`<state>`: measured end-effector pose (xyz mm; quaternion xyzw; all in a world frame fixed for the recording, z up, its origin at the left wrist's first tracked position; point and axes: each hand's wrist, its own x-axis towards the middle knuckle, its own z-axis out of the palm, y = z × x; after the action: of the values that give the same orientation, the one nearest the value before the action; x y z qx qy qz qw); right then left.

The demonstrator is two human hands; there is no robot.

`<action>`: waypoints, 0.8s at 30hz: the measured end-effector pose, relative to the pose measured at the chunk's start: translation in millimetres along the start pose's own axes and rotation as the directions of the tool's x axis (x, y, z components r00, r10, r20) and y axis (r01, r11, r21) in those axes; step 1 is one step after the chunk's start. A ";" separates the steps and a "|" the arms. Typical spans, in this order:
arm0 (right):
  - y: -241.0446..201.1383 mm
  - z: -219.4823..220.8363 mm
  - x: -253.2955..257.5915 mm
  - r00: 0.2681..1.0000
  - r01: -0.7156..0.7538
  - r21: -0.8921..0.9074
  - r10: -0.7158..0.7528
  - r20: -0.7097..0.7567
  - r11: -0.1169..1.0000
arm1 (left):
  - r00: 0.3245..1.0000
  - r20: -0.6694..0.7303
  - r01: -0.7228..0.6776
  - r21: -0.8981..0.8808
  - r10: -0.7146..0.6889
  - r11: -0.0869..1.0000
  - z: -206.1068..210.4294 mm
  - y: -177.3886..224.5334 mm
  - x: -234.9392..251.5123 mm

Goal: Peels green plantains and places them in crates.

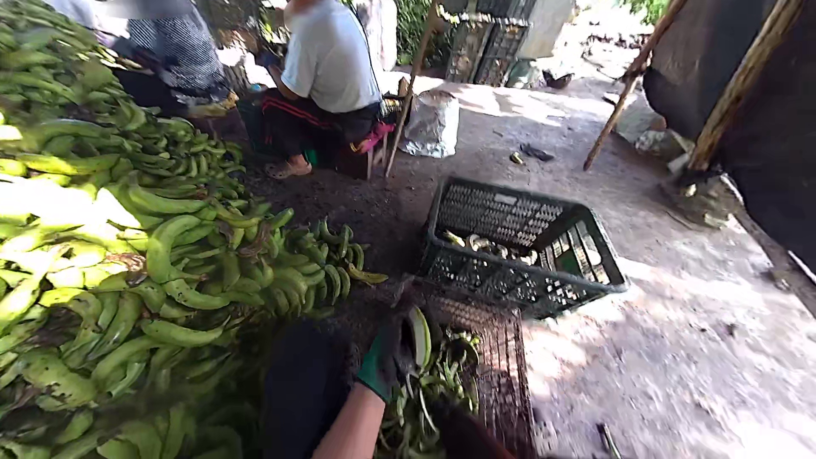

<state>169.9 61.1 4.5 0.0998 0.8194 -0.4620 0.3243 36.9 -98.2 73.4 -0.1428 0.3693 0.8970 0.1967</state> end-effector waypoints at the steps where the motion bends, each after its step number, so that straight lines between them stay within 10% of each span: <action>1: -5.3 -6.7 -6.0 0.989 -0.010 0.057 0.018 -0.148 0.998 | 0.999 0.010 0.035 -0.079 -0.035 0.996 -1.1 -0.8 2.3; 5: -33.8 -14.6 -29.2 0.765 0.255 -0.035 -0.223 -0.604 0.966 | 0.998 -0.048 0.018 -0.156 -0.026 0.988 0.5 -7.8 3.2; 10: -47.2 -5.0 -21.7 0.517 0.297 -0.459 -0.545 -0.660 0.837 | 0.998 -0.060 0.008 0.033 -0.006 0.999 7.2 -13.2 -7.4; 24: -69.8 -25.3 -11.6 0.487 0.255 -0.617 -0.650 -0.583 0.744 | 1.000 -0.018 -0.010 0.023 0.011 1.000 8.2 -4.8 -5.3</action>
<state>135.4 44.8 69.2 -0.0182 0.9532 -0.2398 -0.1832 42.9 -90.5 78.3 -0.1465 0.3821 0.8923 0.1904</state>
